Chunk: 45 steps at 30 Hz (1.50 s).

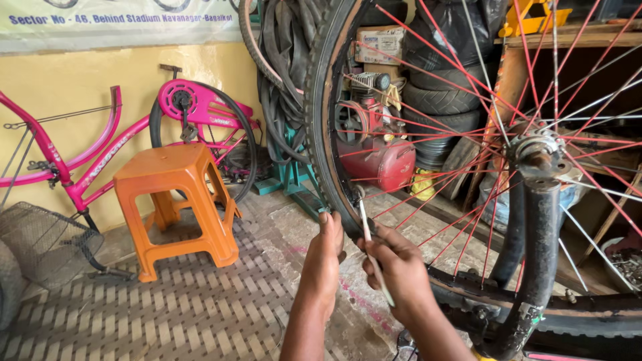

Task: The person applies adhesive using a brush to the side of a bicycle tire and then uses a small tool to press and seal the rubber.

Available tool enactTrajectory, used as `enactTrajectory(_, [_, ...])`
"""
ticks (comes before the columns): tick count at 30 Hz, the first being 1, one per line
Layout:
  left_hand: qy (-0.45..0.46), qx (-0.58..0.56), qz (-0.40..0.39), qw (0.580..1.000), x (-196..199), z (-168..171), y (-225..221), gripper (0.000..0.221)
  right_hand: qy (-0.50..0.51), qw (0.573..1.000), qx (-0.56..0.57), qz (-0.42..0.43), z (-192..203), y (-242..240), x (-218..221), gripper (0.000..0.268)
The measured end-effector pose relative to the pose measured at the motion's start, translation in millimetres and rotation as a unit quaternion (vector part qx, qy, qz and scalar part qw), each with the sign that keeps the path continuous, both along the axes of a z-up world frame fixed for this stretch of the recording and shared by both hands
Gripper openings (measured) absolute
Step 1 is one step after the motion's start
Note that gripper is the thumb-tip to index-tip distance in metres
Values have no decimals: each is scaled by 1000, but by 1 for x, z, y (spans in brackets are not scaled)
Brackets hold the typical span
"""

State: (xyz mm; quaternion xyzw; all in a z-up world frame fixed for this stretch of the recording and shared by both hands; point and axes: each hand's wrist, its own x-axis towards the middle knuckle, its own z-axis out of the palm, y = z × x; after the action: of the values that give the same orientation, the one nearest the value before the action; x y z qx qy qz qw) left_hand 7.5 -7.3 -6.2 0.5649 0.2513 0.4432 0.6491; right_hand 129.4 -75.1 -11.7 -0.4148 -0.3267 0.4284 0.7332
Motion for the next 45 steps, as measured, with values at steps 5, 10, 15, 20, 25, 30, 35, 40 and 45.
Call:
enactTrajectory(5, [-8,3,10,1000,8,-3,-6,93,-67,997,-37,-20,-6,-10,6,37])
enactTrajectory(10, [1,4,28,1000,10,-6,-9,92,-265,957,-68,-94,-12,-4,8,44])
enactTrajectory(15, [4,-3,32,999,9,-3,-9,91,-398,896,-23,-194,-24,-22,5,39])
enactTrajectory(20, [-20,26,45,998,8,-1,-7,92,-303,941,-33,-146,-2,-6,0,41])
enactTrajectory(25, [-21,15,46,999,6,0,-7,90,-451,865,-53,-211,2,-24,1,37])
enactTrajectory(30, [9,-2,60,998,13,-8,-12,87,-506,834,-41,-218,10,-18,9,40])
enactTrajectory(35, [-32,1,51,998,5,2,-11,88,-567,791,-1,-232,11,-35,-2,41])
enactTrajectory(40, [-17,-2,41,999,5,2,-10,89,-487,847,-104,-187,16,-61,-1,47])
enactTrajectory(45, [15,-15,49,999,8,-3,-9,87,-507,831,-40,-228,22,-30,-6,42])
